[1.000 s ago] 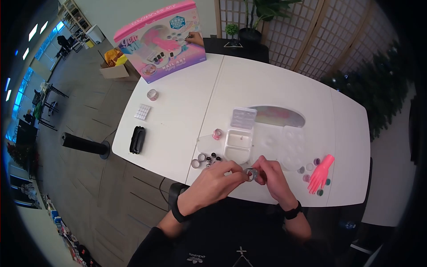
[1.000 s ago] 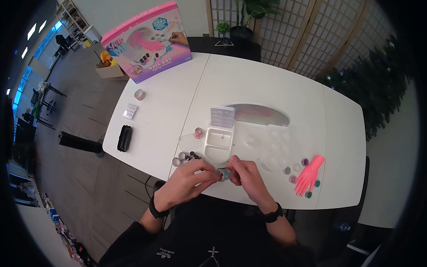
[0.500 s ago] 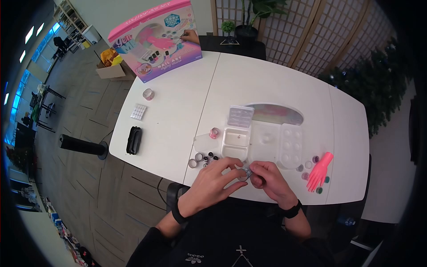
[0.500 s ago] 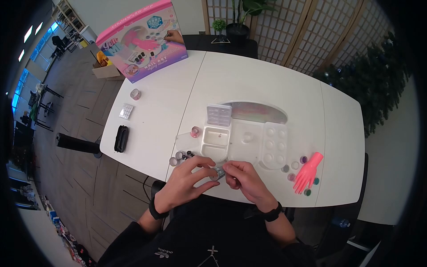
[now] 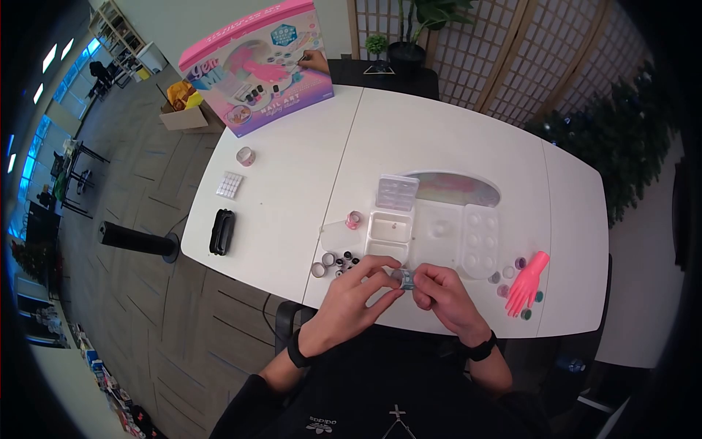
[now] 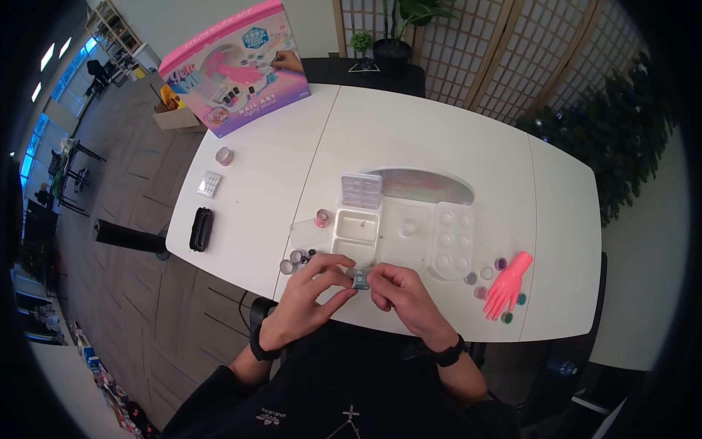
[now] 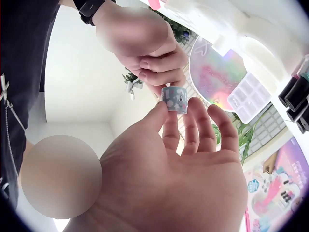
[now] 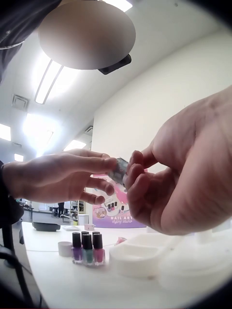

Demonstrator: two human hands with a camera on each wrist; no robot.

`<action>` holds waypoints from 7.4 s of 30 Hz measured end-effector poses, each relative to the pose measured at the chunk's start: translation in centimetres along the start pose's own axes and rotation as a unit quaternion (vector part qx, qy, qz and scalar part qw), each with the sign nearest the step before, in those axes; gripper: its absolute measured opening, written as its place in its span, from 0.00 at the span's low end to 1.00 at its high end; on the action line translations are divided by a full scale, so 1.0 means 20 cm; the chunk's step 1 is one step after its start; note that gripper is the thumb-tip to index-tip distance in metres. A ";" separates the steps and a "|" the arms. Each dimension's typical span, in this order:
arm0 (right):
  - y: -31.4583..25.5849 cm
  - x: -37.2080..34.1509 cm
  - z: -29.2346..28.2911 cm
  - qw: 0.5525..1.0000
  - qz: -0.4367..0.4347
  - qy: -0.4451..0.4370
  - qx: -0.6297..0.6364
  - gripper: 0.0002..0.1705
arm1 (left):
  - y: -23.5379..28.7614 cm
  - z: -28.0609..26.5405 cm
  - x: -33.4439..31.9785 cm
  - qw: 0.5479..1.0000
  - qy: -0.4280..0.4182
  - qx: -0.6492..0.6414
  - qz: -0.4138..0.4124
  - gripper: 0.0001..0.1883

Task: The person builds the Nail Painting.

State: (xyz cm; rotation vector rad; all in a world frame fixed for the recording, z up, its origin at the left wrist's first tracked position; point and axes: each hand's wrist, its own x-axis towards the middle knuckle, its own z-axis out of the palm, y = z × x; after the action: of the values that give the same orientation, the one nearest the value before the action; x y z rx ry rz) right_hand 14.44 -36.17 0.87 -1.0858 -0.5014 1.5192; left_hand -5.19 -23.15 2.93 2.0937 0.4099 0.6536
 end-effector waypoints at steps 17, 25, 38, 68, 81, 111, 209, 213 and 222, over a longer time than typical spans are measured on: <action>0.02 0.00 0.02 0.999 -0.023 -0.011 0.039 0.07 | 0.03 0.04 0.00 0.999 0.036 -0.015 -0.016 0.13; 0.02 -0.02 0.02 0.995 -0.034 -0.019 0.088 0.09 | 0.01 0.06 0.00 0.999 0.035 -0.022 -0.006 0.14; 0.01 -0.02 0.02 0.996 -0.022 -0.032 0.085 0.09 | 0.04 0.05 -0.01 0.997 0.064 -0.046 -0.022 0.21; -0.01 -0.05 0.01 0.996 -0.056 -0.011 -0.066 0.13 | -0.05 0.17 -0.08 0.831 0.019 -0.516 -0.209 0.06; 0.00 -0.13 0.09 0.923 -0.224 0.105 -0.295 0.07 | -0.05 0.19 -0.09 0.943 0.092 -0.299 -0.114 0.07; 0.03 -0.11 0.09 0.861 -0.299 0.158 -0.381 0.10 | -0.01 0.18 -0.07 0.946 0.085 -0.286 -0.125 0.06; -0.13 0.56 0.04 0.671 -0.130 0.064 -0.727 0.12 | -0.55 -0.36 0.25 0.984 -0.088 0.087 -0.132 0.16; -0.12 0.57 0.01 0.665 -0.139 0.047 -0.733 0.13 | -0.57 -0.35 0.26 0.979 -0.107 0.092 -0.147 0.18; -0.16 0.55 0.04 0.662 -0.125 0.027 -0.739 0.14 | -0.57 -0.34 0.26 0.975 -0.127 0.085 -0.161 0.17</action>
State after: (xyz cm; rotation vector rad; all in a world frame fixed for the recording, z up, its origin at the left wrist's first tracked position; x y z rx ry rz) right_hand 16.24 -24.86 -0.01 -2.0919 -1.9314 0.5466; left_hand -5.52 -9.69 -1.68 2.1698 0.6608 0.1624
